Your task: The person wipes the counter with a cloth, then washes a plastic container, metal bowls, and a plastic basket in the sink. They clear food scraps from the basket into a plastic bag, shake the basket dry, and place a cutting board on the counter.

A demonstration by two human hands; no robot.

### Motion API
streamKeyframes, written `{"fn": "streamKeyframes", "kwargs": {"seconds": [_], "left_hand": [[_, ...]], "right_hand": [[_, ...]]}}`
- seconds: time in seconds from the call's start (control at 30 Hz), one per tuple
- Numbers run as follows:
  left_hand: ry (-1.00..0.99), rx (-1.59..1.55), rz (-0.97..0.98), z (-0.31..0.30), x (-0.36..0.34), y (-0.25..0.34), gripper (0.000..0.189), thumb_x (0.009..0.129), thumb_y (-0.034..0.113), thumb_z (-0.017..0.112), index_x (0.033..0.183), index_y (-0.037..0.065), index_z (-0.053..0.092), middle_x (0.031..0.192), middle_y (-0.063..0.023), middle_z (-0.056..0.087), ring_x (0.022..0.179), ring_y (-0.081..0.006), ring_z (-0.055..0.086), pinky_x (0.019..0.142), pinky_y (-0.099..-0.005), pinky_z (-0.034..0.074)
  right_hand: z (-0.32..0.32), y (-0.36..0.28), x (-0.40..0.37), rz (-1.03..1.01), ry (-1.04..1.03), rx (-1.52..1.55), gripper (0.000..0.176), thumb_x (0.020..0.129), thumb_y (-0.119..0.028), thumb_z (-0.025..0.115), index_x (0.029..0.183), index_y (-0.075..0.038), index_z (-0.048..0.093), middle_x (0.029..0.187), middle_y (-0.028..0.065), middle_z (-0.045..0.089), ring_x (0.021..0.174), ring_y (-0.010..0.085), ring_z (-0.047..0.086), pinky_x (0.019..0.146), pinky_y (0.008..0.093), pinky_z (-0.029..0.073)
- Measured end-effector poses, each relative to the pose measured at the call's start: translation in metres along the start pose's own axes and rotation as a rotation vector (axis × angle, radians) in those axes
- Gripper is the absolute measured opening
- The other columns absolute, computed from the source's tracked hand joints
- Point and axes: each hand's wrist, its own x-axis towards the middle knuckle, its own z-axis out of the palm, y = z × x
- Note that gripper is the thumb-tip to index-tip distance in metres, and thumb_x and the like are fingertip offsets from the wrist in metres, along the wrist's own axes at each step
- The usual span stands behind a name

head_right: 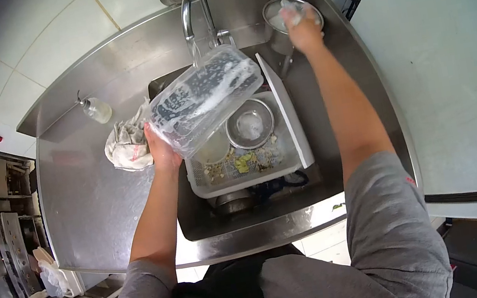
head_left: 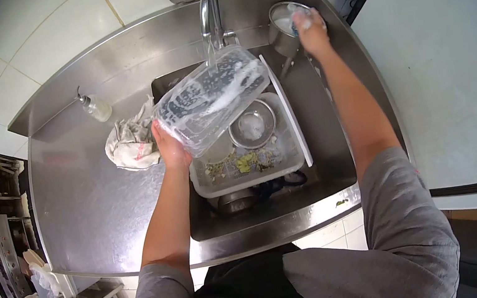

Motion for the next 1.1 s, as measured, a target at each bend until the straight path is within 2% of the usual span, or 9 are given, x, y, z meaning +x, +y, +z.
{"fn": "streamKeyframes", "kwargs": {"seconds": [0.1,0.23,0.4,0.43,0.57,0.67,0.93,1.0,1.1], "left_hand": [[-0.084,-0.153,-0.050,-0.013,0.001,-0.006,0.049,0.103,0.047,0.030,0.138,0.013,0.031,0.134,-0.0128,0.049,0.118,-0.0316,0.053,0.097,-0.0472,0.049],[0.010,-0.131,-0.128,-0.021,-0.002,-0.023,0.058,0.100,0.056,0.030,0.140,0.015,0.034,0.136,-0.0117,0.048,0.120,-0.0322,0.052,0.099,-0.0501,0.046],[0.019,-0.175,-0.184,-0.012,-0.007,-0.046,0.072,0.096,0.065,0.028,0.145,0.012,0.036,0.141,-0.0107,0.046,0.127,-0.0318,0.046,0.105,-0.0489,0.039],[0.007,-0.176,-0.225,-0.010,-0.007,-0.051,0.068,0.096,0.063,0.030,0.144,0.015,0.035,0.140,-0.0104,0.047,0.126,-0.0319,0.047,0.104,-0.0490,0.041],[-0.051,0.036,-0.410,-0.038,0.027,-0.094,0.051,0.101,0.051,0.034,0.140,0.019,0.039,0.124,-0.0095,0.055,0.111,-0.0270,0.057,0.098,-0.0451,0.047],[0.167,0.074,-0.496,-0.021,0.045,-0.105,0.042,0.103,0.040,0.036,0.135,0.014,0.042,0.108,-0.0068,0.058,0.095,-0.0221,0.062,0.091,-0.0396,0.051],[-0.223,0.523,-0.835,0.073,0.094,-0.061,0.064,0.094,0.054,0.045,0.144,0.015,0.037,0.140,-0.0174,0.046,0.120,-0.0356,0.051,0.092,-0.0535,0.047],[-0.233,0.648,-0.803,0.091,0.087,-0.054,0.064,0.092,0.054,0.048,0.144,0.017,0.038,0.140,-0.0176,0.046,0.117,-0.0363,0.052,0.090,-0.0525,0.047],[-0.267,0.844,-0.779,0.086,0.108,-0.072,0.061,0.091,0.051,0.052,0.141,0.020,0.041,0.138,-0.0175,0.046,0.110,-0.0357,0.056,0.087,-0.0500,0.048]], "right_hand": [[0.071,0.014,-0.025,-0.061,-0.242,0.172,0.069,0.092,-0.057,0.049,0.124,0.004,0.058,0.136,0.0281,0.047,0.133,0.0413,0.038,0.111,0.0462,0.030],[0.096,-0.017,-0.050,-0.238,-0.232,-0.264,0.068,0.091,-0.058,0.047,0.129,-0.002,0.056,0.135,0.0273,0.049,0.137,0.0368,0.034,0.112,0.0513,0.025],[0.089,-0.023,-0.038,0.207,-0.628,0.285,0.075,0.092,-0.061,0.044,0.133,0.002,0.049,0.134,0.0268,0.051,0.128,0.0361,0.046,0.107,0.0440,0.035],[0.082,-0.013,-0.047,0.334,-0.660,0.544,0.067,0.095,-0.057,0.046,0.129,0.000,0.054,0.126,0.0144,0.059,0.119,0.0240,0.052,0.102,0.0340,0.037],[0.026,-0.027,-0.043,0.583,-0.812,0.695,0.066,0.096,-0.056,0.046,0.128,0.000,0.055,0.121,0.0091,0.061,0.109,0.0205,0.056,0.096,0.0335,0.041],[-0.012,-0.026,-0.050,0.268,-0.571,0.624,0.057,0.096,-0.050,0.051,0.119,0.001,0.059,0.106,0.0053,0.062,0.097,0.0149,0.055,0.088,0.0291,0.042],[-0.099,-0.084,-0.232,0.231,-0.623,0.513,0.018,0.088,-0.025,0.062,0.092,-0.007,0.061,0.084,0.0085,0.061,0.078,0.0200,0.059,0.073,0.0351,0.048],[-0.075,-0.081,-0.282,-0.367,-0.731,0.254,0.011,0.086,-0.026,0.065,0.088,-0.015,0.064,0.083,0.0082,0.061,0.080,0.0282,0.062,0.069,0.0398,0.050],[-0.032,-0.077,-0.318,-0.598,-0.735,0.204,0.016,0.083,-0.023,0.068,0.094,-0.012,0.066,0.096,0.0064,0.063,0.088,0.0287,0.061,0.073,0.0442,0.049]]}}
